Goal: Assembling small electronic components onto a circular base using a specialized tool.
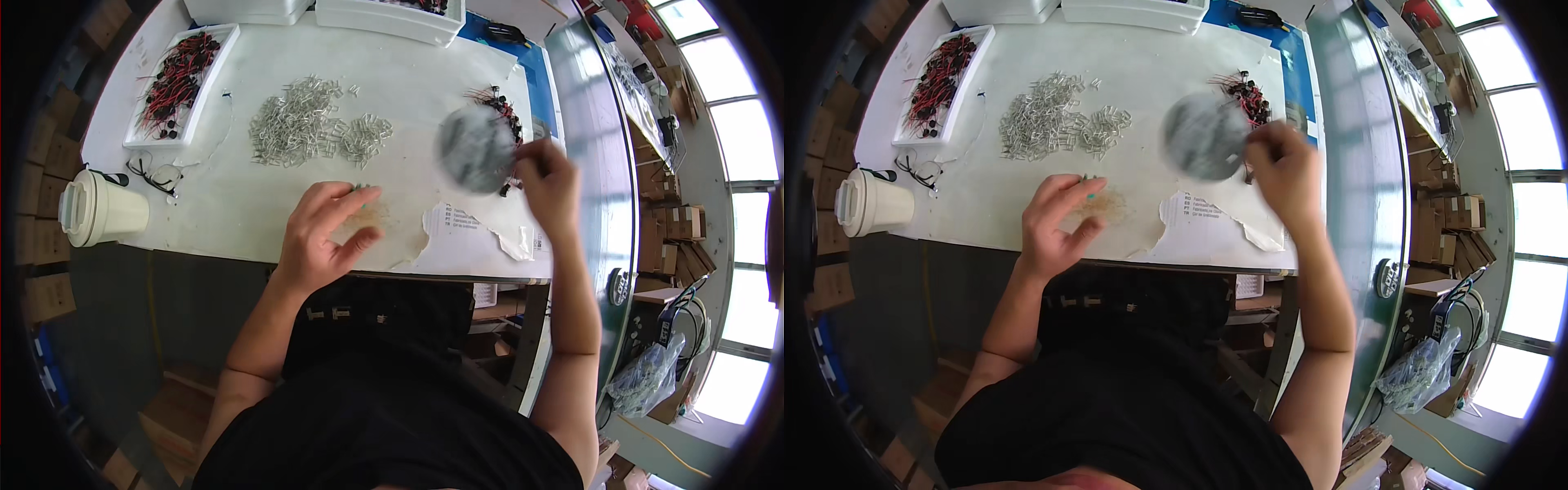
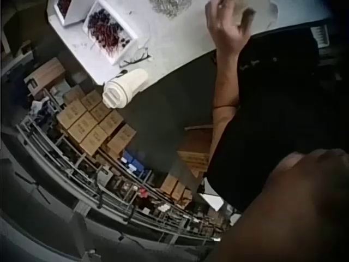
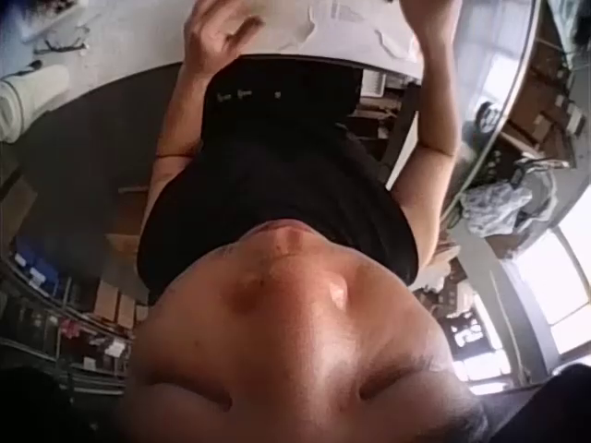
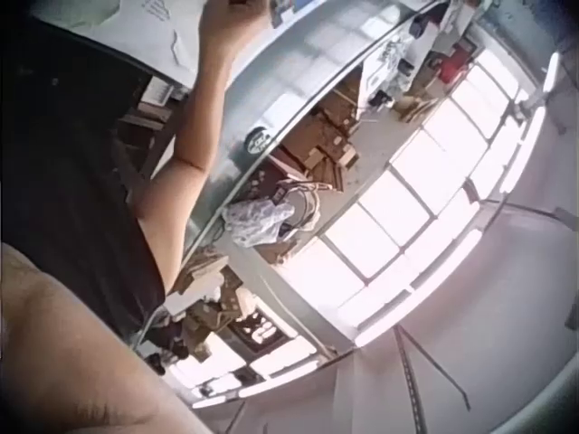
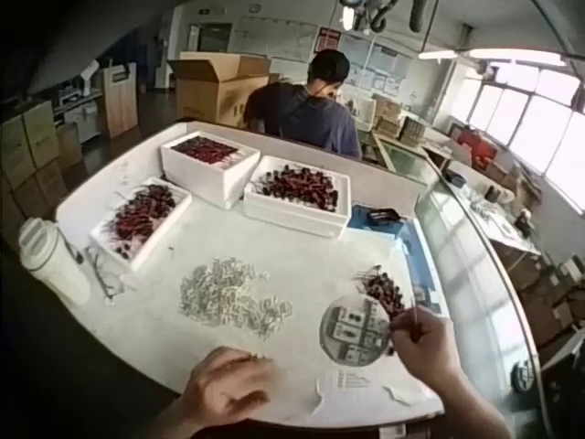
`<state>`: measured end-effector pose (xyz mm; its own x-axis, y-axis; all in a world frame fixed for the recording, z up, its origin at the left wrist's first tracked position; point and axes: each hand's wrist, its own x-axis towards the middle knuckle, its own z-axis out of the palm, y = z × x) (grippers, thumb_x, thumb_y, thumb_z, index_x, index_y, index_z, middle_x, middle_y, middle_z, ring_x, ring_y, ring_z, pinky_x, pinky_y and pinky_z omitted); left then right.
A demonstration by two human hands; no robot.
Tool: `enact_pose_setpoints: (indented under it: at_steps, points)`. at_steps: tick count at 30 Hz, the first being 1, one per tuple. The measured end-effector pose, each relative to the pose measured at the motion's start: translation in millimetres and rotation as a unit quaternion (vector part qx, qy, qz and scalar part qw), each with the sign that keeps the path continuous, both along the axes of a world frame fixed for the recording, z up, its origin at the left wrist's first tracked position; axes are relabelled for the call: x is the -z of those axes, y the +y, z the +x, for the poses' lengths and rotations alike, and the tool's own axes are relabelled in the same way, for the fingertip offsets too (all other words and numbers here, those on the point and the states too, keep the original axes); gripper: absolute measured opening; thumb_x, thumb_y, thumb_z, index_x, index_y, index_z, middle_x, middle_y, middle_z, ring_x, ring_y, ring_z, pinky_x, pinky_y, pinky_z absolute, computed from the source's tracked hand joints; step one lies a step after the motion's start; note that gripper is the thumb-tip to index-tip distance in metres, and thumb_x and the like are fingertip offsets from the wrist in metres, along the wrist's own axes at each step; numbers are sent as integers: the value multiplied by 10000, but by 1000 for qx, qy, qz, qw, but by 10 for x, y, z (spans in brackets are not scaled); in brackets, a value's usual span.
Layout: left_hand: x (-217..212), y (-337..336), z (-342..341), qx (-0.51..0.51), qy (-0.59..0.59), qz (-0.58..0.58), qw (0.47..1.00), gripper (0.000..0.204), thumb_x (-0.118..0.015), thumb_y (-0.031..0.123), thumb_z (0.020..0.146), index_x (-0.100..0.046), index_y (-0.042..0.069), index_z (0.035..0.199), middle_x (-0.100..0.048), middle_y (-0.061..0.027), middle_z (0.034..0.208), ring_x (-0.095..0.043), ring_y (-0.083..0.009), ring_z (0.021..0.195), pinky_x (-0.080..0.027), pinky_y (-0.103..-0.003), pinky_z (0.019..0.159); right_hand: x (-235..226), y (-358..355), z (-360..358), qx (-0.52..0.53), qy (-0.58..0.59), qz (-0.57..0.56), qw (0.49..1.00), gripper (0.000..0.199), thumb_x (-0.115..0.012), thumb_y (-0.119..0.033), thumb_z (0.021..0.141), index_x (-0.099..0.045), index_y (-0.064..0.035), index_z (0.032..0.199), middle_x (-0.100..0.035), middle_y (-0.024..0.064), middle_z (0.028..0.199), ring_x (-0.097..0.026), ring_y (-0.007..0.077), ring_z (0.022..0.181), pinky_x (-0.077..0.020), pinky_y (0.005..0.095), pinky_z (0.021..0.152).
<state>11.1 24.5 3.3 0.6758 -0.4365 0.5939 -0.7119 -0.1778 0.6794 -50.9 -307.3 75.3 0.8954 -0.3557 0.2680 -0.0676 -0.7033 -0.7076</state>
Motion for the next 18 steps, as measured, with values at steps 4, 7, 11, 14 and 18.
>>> enact_pose_setpoints:
  at_steps: [4,7,11,14,18]
  points:
    - [-83,-32,-26,-2,-14,10,1000,611,-888,448,831,-726,55,1270,-667,-107,1121,-656,-306,1007,-558,-419,846,308,815,-185,-50,76,4,996,104,-721,-53,865,-740,-19,961,-713,118,773,-686,182,660,-548,329,653]
    - [-29,-19,-15,-14,4,78,997,743,-888,535,805,-691,59,1339,-655,-121,1186,-649,-328,1079,-554,-440,906,430,969,-173,-97,99,-17,990,131,-713,-63,894,-741,-3,1007,-712,72,805,-607,88,658,-495,279,618]
    - [81,24,-14,-3,-15,127,992,787,-883,536,811,-653,73,1404,-646,-131,1221,-650,-345,1105,-545,-472,952,233,974,200,-53,113,-3,992,165,-701,-95,878,-754,-20,1016,-732,149,814,-719,284,703,-573,376,680]
    - [-19,62,7,5,-39,126,991,899,-918,530,749,-608,90,1469,-611,-137,1290,-630,-348,1162,-536,-495,994,282,904,721,-93,72,-20,993,219,-736,-141,888,-782,-49,1081,-743,98,856,-662,176,694,-544,328,692]
    - [-203,159,-63,24,-18,185,982,1001,-957,481,681,-555,109,1519,-576,-133,1336,-607,-343,1212,-518,-496,1046,512,800,1290,-195,67,-89,974,228,-764,-158,880,-785,-52,1081,-748,97,868,-673,175,744,-555,340,748]
